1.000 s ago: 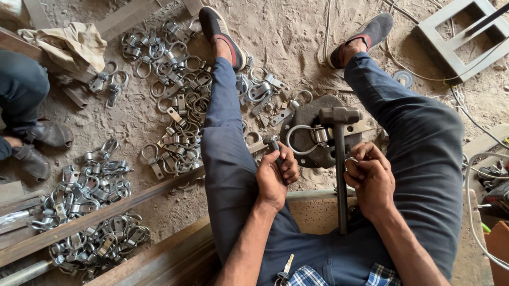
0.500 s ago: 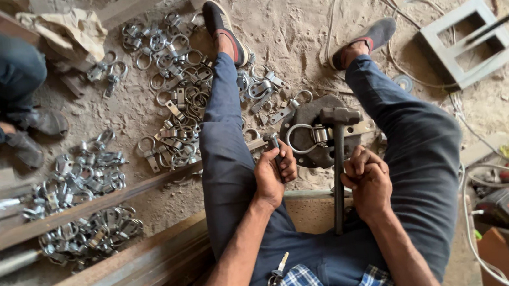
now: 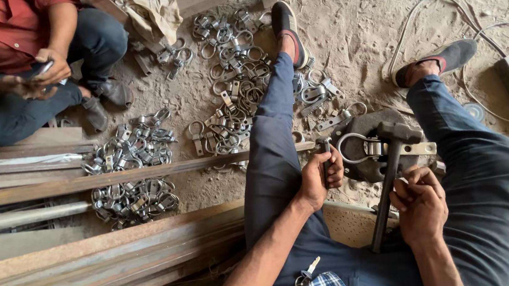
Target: The person sits on the ground and repeatedly hammers a metal shackle held in a clamp. They adjust the shackle's position in the clamp and strike it with a hammer multiple times.
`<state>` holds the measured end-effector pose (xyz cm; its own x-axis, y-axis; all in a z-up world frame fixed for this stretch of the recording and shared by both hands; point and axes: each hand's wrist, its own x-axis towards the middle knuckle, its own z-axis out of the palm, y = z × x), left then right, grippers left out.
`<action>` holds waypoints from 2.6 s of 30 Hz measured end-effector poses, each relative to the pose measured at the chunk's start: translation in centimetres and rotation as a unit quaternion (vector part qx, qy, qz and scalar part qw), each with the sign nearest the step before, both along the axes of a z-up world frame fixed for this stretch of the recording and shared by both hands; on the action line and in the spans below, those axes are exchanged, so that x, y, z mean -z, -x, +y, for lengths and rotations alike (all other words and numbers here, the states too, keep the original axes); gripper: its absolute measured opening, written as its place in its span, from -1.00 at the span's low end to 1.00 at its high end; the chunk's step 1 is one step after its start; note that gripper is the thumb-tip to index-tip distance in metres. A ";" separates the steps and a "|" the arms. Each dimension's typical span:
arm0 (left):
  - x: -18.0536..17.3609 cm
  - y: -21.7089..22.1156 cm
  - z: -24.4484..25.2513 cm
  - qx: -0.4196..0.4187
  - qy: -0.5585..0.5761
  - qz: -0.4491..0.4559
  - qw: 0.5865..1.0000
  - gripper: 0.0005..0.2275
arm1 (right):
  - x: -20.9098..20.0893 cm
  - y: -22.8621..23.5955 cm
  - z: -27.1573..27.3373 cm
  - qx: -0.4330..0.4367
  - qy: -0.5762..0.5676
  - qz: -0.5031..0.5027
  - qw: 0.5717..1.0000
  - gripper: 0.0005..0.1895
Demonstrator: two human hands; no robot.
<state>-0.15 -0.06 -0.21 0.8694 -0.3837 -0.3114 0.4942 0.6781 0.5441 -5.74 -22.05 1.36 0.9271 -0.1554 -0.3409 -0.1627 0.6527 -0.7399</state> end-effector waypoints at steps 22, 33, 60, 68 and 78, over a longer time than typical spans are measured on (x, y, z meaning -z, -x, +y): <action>0.2 0.0 0.0 -0.005 -0.019 -0.021 1.000 -0.81 | 0.5 0.1 0.4 -0.005 0.031 -0.067 0.997 -0.67; 0.5 0.0 -0.1 -0.017 -0.038 -0.048 0.998 -0.81 | -0.1 0.0 0.2 0.002 0.041 -0.052 0.998 -0.68; 0.7 -0.1 -0.2 -0.025 -0.038 -0.053 0.998 -0.82 | -0.4 0.1 0.8 -0.008 0.083 -0.060 0.995 -0.63; 0.6 0.0 -0.1 -0.014 -0.021 -0.045 0.999 -0.82 | 0.3 0.2 0.6 -0.027 0.082 -0.076 0.993 -0.66; 0.4 0.0 -0.1 -0.014 0.005 -0.021 1.000 -0.83 | -1.5 -0.3 1.8 -0.003 0.229 -0.008 0.973 -0.83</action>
<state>-0.18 -0.19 -0.57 0.8918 -0.3621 -0.2711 0.4522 0.6961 0.5576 -5.49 -20.24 2.89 0.9331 -0.2819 -0.2231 -0.1521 0.2525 -0.9556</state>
